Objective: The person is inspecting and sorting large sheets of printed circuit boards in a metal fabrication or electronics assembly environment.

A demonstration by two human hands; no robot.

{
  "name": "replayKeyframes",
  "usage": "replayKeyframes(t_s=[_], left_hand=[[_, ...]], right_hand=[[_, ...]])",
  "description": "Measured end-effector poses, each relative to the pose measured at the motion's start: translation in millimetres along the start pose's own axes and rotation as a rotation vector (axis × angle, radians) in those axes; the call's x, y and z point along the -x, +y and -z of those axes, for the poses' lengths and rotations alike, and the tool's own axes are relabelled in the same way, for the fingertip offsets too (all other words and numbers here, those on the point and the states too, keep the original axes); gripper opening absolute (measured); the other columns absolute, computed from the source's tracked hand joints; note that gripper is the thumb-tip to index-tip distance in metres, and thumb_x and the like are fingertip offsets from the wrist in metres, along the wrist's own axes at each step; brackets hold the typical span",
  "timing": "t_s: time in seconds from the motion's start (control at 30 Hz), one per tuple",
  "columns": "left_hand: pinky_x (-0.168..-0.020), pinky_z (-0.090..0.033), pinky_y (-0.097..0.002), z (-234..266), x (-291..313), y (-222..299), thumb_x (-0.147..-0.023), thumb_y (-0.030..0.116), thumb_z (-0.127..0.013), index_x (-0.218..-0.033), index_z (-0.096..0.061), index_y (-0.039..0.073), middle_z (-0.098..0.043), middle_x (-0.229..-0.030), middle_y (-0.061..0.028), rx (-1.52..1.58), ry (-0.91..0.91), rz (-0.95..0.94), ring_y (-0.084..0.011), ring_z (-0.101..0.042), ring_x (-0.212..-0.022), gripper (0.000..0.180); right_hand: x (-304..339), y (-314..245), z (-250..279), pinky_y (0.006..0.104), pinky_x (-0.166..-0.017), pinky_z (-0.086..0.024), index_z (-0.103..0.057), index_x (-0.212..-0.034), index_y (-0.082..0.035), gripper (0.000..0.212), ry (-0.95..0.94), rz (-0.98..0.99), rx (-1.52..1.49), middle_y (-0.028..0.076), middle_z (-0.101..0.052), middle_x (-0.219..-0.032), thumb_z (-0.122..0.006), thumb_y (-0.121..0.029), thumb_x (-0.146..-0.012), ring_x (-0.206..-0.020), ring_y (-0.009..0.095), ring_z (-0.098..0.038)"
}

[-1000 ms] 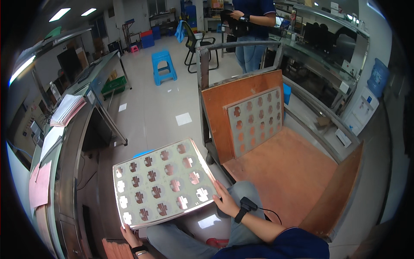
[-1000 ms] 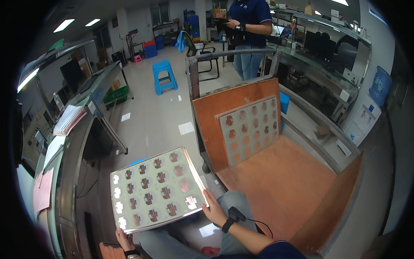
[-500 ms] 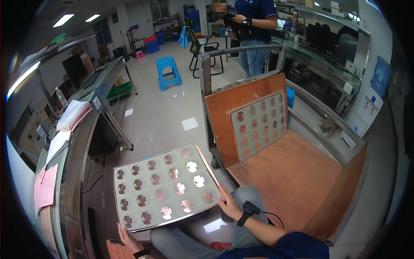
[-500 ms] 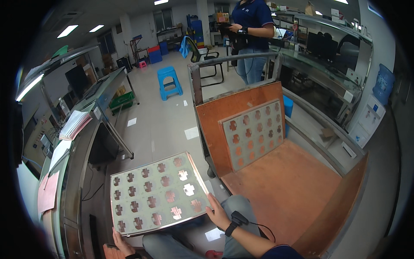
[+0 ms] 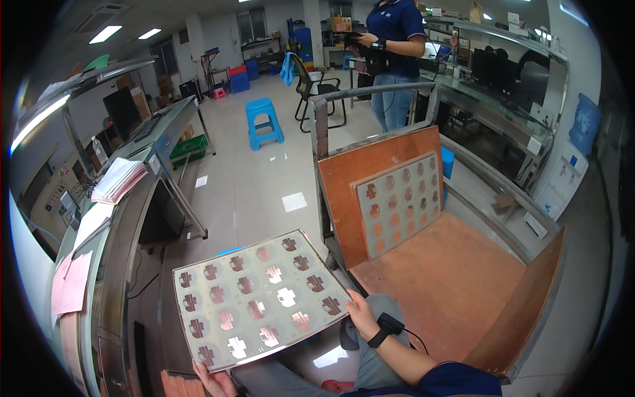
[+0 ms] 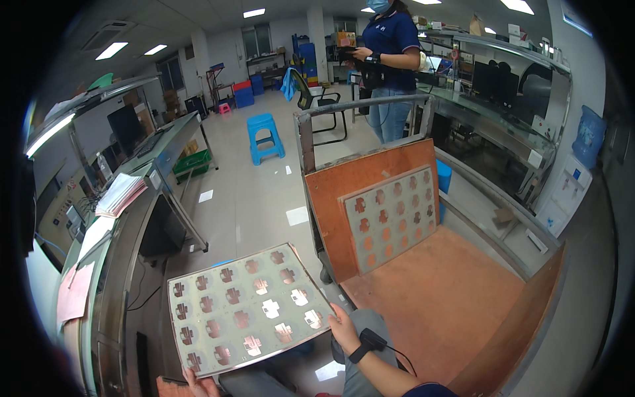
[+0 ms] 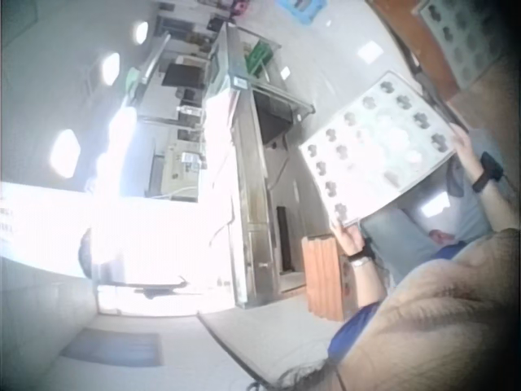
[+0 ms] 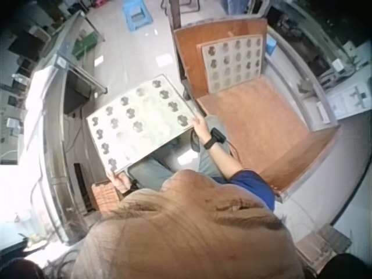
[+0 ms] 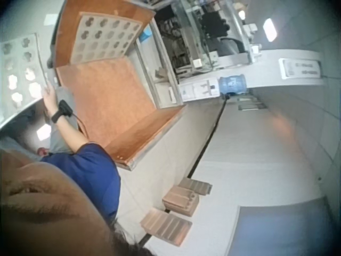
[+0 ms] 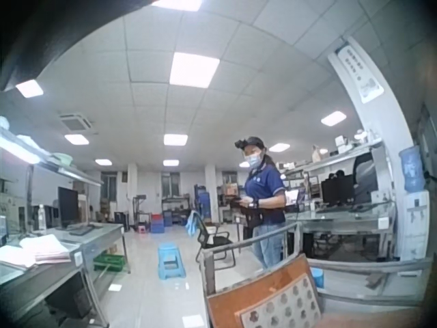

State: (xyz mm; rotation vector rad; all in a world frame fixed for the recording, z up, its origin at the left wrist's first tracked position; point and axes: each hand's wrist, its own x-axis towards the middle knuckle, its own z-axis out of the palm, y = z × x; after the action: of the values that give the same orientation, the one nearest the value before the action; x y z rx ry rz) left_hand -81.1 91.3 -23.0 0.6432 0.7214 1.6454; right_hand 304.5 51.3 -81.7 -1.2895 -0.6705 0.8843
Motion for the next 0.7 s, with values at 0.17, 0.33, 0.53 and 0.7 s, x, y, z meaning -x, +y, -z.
replayKeyframes(t_s=[0.17,0.33,0.53,0.7], left_hand=[[-0.091,-0.042,-0.0235,73,-2,-20,-0.094,0.027,-0.048,-0.13,-0.039,0.002,-0.052,-0.122,-0.0121,0.018,0.015,0.071,-0.0166,-0.05,-0.104,0.045],[-0.088,-0.045,-0.0312,3,4,18,-0.093,0.024,-0.049,-0.122,-0.049,0.001,-0.059,-0.109,-0.0136,0.14,0.165,0.172,-0.0196,-0.056,-0.097,0.036],[-0.103,-0.034,-0.0462,-22,-20,16,-0.092,0.024,-0.051,-0.131,-0.043,0.003,-0.048,-0.132,-0.0111,0.326,-0.038,0.029,-0.0254,-0.045,-0.121,0.044],[-0.105,-0.033,-0.0433,-69,1,-12,-0.092,0.016,-0.05,-0.138,-0.028,0.005,-0.038,-0.138,-0.012,0.316,-0.136,0.132,-0.023,-0.042,-0.123,0.052]], right_hand=[[19,-44,15,0.0237,-0.08,-0.044,-0.044,-0.125,0.004,0.035,-0.086,-0.023,-0.199,0.009,-0.057,-0.113,-0.047,-0.004,-0.091,-0.098,0.012,-0.056],[22,-83,51,0.024,-0.07,-0.049,-0.047,-0.122,-0.001,0.032,-0.311,-0.363,-0.523,0.008,-0.061,-0.099,-0.042,-0.02,-0.097,-0.082,0.012,-0.06],[26,-96,49,0.0321,-0.089,-0.047,-0.044,-0.125,-0.001,0.032,-0.466,-0.243,-0.507,0.01,-0.056,-0.118,-0.043,-0.015,-0.096,-0.105,0.017,-0.056],[28,-98,29,0.0352,-0.09,-0.046,-0.044,-0.123,-0.001,0.032,-0.182,-0.201,-0.67,0.011,-0.054,-0.119,-0.04,-0.018,-0.097,-0.105,0.019,-0.056]])
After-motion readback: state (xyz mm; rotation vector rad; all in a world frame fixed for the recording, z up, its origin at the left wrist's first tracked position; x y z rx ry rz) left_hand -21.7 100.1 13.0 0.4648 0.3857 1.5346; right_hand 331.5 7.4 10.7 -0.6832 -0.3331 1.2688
